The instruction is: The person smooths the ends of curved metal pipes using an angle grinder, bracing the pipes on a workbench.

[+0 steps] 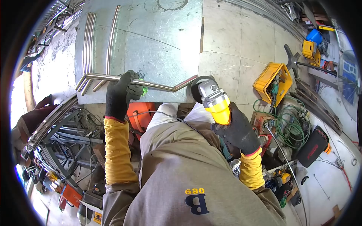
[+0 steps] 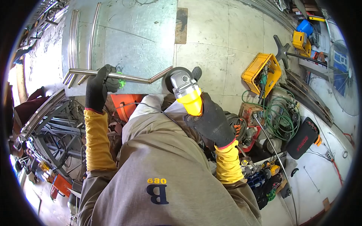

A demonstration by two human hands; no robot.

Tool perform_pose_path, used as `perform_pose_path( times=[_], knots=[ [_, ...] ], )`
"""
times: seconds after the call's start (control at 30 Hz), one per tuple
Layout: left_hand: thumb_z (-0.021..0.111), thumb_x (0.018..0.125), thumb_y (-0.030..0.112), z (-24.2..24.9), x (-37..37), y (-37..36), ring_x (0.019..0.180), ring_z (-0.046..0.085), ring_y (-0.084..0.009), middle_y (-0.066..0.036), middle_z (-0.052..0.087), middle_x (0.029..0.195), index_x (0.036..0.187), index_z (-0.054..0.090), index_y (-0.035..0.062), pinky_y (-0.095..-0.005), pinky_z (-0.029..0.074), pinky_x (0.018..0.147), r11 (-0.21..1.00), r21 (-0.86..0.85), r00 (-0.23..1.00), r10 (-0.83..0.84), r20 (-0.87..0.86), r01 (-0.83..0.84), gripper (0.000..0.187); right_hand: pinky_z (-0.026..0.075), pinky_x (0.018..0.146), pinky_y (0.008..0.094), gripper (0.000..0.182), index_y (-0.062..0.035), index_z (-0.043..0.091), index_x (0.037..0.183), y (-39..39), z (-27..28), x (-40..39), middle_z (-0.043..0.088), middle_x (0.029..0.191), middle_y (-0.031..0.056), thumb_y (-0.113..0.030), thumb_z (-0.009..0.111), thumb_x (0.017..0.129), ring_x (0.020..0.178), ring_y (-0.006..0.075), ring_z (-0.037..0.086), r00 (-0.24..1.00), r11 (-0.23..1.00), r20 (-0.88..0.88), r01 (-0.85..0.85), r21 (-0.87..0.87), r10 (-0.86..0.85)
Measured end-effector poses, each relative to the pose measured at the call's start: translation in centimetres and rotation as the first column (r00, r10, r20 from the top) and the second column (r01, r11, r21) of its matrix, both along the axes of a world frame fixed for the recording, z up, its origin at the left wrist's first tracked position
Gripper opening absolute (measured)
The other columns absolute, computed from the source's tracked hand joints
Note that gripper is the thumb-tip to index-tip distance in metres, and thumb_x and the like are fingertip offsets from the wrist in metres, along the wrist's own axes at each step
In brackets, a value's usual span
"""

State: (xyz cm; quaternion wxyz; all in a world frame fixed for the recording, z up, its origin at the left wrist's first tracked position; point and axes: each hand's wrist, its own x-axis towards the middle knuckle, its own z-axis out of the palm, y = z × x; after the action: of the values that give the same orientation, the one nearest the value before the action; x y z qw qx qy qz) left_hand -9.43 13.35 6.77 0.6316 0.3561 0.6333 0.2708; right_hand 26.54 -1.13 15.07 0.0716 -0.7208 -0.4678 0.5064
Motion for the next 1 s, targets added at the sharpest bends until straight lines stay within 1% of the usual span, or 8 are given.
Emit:
perform_pose_path(
  times=[0.07, 0.2, 0.3, 0.6, 0.67, 0.8, 0.87, 1.0],
  knots=[
    [0.053, 0.117, 0.028, -0.3, -0.1, -0.2, 0.062, 0.065, -0.0109, -0.007, 0.068, 0.077, 0.116, 0.074, -0.001, -0.0261, 0.052, 0.057, 0.982, 0.143, 0.987, -0.108, -0.119, 0.125, 0.036, 0.06, 0.092, 0.0448, 0.066, -0.0025, 0.059, 0.141, -0.9, -0.4, 0.3, 0.077, 0.118, 0.0204, -0.024, 0.091, 0.088, 0.107, 0.0361, 0.077, 0.998, 0.999, -0.058, 0.038, 0.025, -0.036],
    [0.062, 0.111, 0.043, 0.2, 0.0, 0.4, 0.065, 0.071, -0.0194, -0.011, 0.071, 0.077, 0.113, 0.076, -0.0028, -0.031, 0.056, 0.061, 0.999, 0.006, 0.998, -0.041, -0.037, 0.041, 0.048, 0.06, 0.089, 0.0513, 0.063, -0.0053, 0.059, 0.137, -1.2, -0.5, 0.3, 0.077, 0.116, 0.0243, -0.026, 0.089, 0.086, 0.107, 0.0467, 0.075, 0.997, 0.996, -0.053, 0.055, 0.077, -0.051],
    [0.063, 0.111, 0.044, -0.5, -0.3, 0.6, 0.065, 0.072, -0.0202, -0.012, 0.073, 0.078, 0.116, 0.077, -0.0031, -0.0316, 0.056, 0.062, 0.993, 0.071, 0.993, -0.085, -0.077, 0.091, 0.05, 0.06, 0.09, 0.0501, 0.064, -0.0055, 0.059, 0.138, -0.3, -0.3, 0.1, 0.077, 0.116, 0.0235, -0.025, 0.089, 0.086, 0.108, 0.0451, 0.076, 0.999, 0.996, -0.029, 0.035, 0.078, -0.033],
    [0.065, 0.11, 0.045, -3.2, -1.3, 1.6, 0.067, 0.07, -0.0203, -0.012, 0.073, 0.081, 0.115, 0.077, -0.0017, -0.0334, 0.057, 0.064, 0.998, -0.058, 0.999, 0.019, 0.031, -0.017, 0.048, 0.06, 0.092, 0.0498, 0.066, -0.006, 0.059, 0.14, -1.1, -1.6, 0.7, 0.077, 0.118, 0.0228, -0.026, 0.09, 0.085, 0.109, 0.0452, 0.076, 0.994, 0.993, -0.096, 0.053, 0.103, -0.044],
    [0.065, 0.11, 0.044, -3.1, -1.1, 1.9, 0.066, 0.069, -0.0198, -0.01, 0.071, 0.08, 0.111, 0.077, -0.0009, -0.033, 0.056, 0.063, 0.99, -0.134, 0.996, 0.062, 0.06, -0.053, 0.046, 0.059, 0.097, 0.0437, 0.066, -0.0027, 0.06, 0.145, -1.3, -1.5, 0.8, 0.077, 0.122, 0.019, -0.019, 0.089, 0.088, 0.109, 0.0335, 0.076, 0.997, 0.999, -0.058, 0.053, -0.005, -0.054],
    [0.065, 0.11, 0.043, -2.6, -0.9, 2.0, 0.066, 0.067, -0.0189, -0.009, 0.07, 0.079, 0.111, 0.076, -0.0003, -0.0327, 0.056, 0.063, 0.98, -0.177, 0.993, 0.099, 0.064, -0.087, 0.044, 0.059, 0.098, 0.0437, 0.066, -0.0028, 0.059, 0.145, -1.5, -1.3, 0.7, 0.076, 0.122, 0.0185, -0.017, 0.088, 0.088, 0.108, 0.033, 0.076, 0.995, 0.996, -0.076, 0.067, 0.063, -0.062],
    [0.066, 0.109, 0.042, -2.6, -0.9, 2.1, 0.066, 0.068, -0.0192, -0.009, 0.07, 0.08, 0.113, 0.075, -0.0002, -0.0327, 0.056, 0.063, 0.981, -0.186, 0.995, 0.076, 0.07, -0.062, 0.044, 0.06, 0.092, 0.051, 0.07, -0.0061, 0.058, 0.143, -1.0, -1.5, 0.7, 0.077, 0.119, 0.0241, -0.027, 0.091, 0.085, 0.112, 0.0459, 0.075, 0.99, 0.992, -0.129, 0.075, 0.099, -0.062],
    [0.066, 0.109, 0.043, -2.5, -0.8, 2.1, 0.067, 0.07, -0.0209, -0.011, 0.071, 0.082, 0.116, 0.075, -0.0002, -0.0335, 0.058, 0.063, 0.978, -0.201, 0.994, 0.073, 0.083, -0.055, 0.045, 0.06, 0.091, 0.0501, 0.07, -0.0063, 0.058, 0.143, -0.6, -1.8, 0.7, 0.077, 0.12, 0.0246, -0.027, 0.09, 0.085, 0.112, 0.0464, 0.075, 0.995, 0.999, -0.09, 0.039, 0.037, -0.036]
  ],
)
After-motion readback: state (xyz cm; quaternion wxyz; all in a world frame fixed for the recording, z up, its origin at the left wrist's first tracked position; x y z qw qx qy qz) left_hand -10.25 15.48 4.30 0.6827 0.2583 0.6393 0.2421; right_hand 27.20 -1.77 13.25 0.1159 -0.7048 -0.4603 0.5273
